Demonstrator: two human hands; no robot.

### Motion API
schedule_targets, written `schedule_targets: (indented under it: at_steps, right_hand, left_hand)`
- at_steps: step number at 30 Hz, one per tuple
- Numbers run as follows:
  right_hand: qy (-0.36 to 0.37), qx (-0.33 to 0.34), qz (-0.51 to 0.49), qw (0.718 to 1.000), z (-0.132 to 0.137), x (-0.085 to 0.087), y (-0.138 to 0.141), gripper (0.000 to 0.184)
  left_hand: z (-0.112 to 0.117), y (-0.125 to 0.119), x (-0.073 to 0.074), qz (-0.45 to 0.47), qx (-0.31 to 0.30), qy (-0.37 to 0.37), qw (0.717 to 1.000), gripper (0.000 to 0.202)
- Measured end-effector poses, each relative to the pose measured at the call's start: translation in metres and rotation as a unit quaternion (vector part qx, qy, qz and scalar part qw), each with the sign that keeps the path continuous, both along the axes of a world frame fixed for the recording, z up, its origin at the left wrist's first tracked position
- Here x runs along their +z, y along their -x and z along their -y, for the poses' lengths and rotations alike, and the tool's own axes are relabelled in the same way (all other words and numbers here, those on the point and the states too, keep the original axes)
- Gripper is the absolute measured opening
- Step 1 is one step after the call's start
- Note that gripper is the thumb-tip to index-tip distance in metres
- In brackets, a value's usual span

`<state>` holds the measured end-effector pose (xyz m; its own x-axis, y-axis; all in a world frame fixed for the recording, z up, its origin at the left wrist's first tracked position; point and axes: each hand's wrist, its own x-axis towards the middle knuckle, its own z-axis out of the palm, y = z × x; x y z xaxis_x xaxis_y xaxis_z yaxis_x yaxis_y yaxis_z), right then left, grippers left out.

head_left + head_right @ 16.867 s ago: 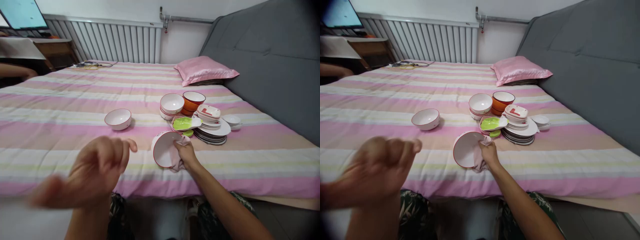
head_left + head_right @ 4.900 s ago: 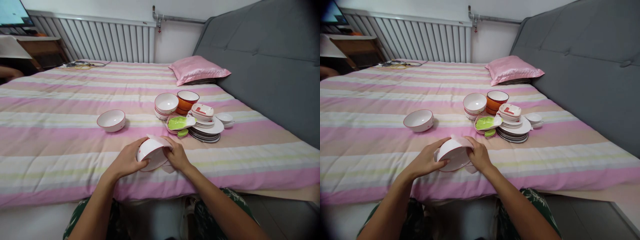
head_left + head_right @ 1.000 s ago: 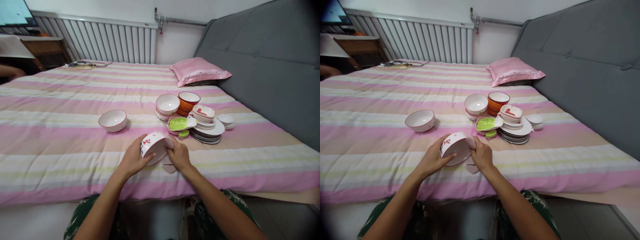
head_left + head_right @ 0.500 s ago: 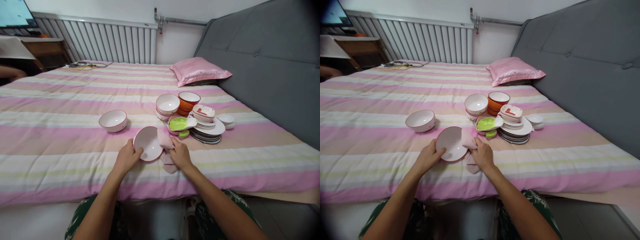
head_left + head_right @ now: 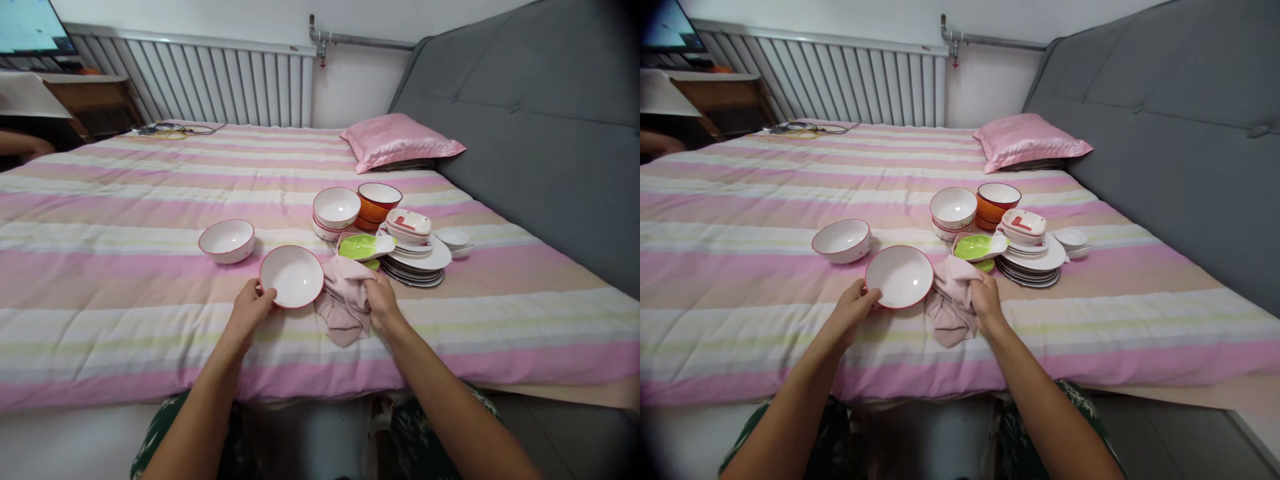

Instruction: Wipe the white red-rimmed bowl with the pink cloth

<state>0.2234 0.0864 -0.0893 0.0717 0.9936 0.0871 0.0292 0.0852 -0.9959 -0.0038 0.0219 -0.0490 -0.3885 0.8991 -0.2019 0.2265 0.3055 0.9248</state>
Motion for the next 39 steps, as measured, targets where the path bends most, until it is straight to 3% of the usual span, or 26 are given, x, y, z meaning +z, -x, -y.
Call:
schedule_targets:
  at_steps: [6, 12, 15, 17, 20, 23, 28, 34, 39]
  right_hand:
    - [0.064, -0.017, -0.167, 0.984, -0.01, 0.012, -0.006, 0.013]
    - [0.072, -0.007, -0.228, 0.971, -0.002, 0.013, 0.001, 0.02]
    - [0.028, -0.002, -0.148, 0.989, 0.012, 0.01, 0.009, 0.033]
    - [-0.059, 0.066, -0.023, 0.996, 0.023, 0.012, 0.013, 0.04]
    - [-0.207, 0.182, 0.131, 0.952, 0.039, 0.02, 0.018, 0.059]
    - [-0.278, 0.208, 0.22, 0.911, 0.049, 0.025, 0.023, 0.073]
    - [-0.301, 0.21, 0.287, 0.885, 0.055, 0.022, 0.029, 0.075]
    - [-0.298, 0.166, 0.296, 0.892, 0.057, 0.016, 0.033, 0.064]
    - [-0.304, 0.11, 0.298, 0.898, 0.057, 0.013, 0.034, 0.073]
  left_hand:
    - [-0.003, -0.006, 0.004, 0.234, 0.052, 0.039, 0.97, 0.017]
    - [-0.002, -0.023, 0.015, 0.338, 0.027, 0.071, 0.938, 0.026]
    - [0.0, -0.029, 0.019, 0.397, 0.006, 0.103, 0.912, 0.034]
    - [0.001, -0.03, 0.019, 0.411, 0.002, 0.119, 0.904, 0.031]
    - [0.0, -0.029, 0.015, 0.415, -0.001, 0.129, 0.901, 0.022]
    - [-0.001, -0.027, 0.011, 0.422, -0.007, 0.119, 0.899, 0.016]
    - [-0.001, -0.025, 0.008, 0.421, -0.014, 0.118, 0.899, 0.013]
    - [0.004, -0.03, 0.008, 0.383, -0.054, 0.132, 0.913, 0.015]
    - [0.007, -0.035, 0.007, 0.339, -0.091, 0.118, 0.929, 0.016]
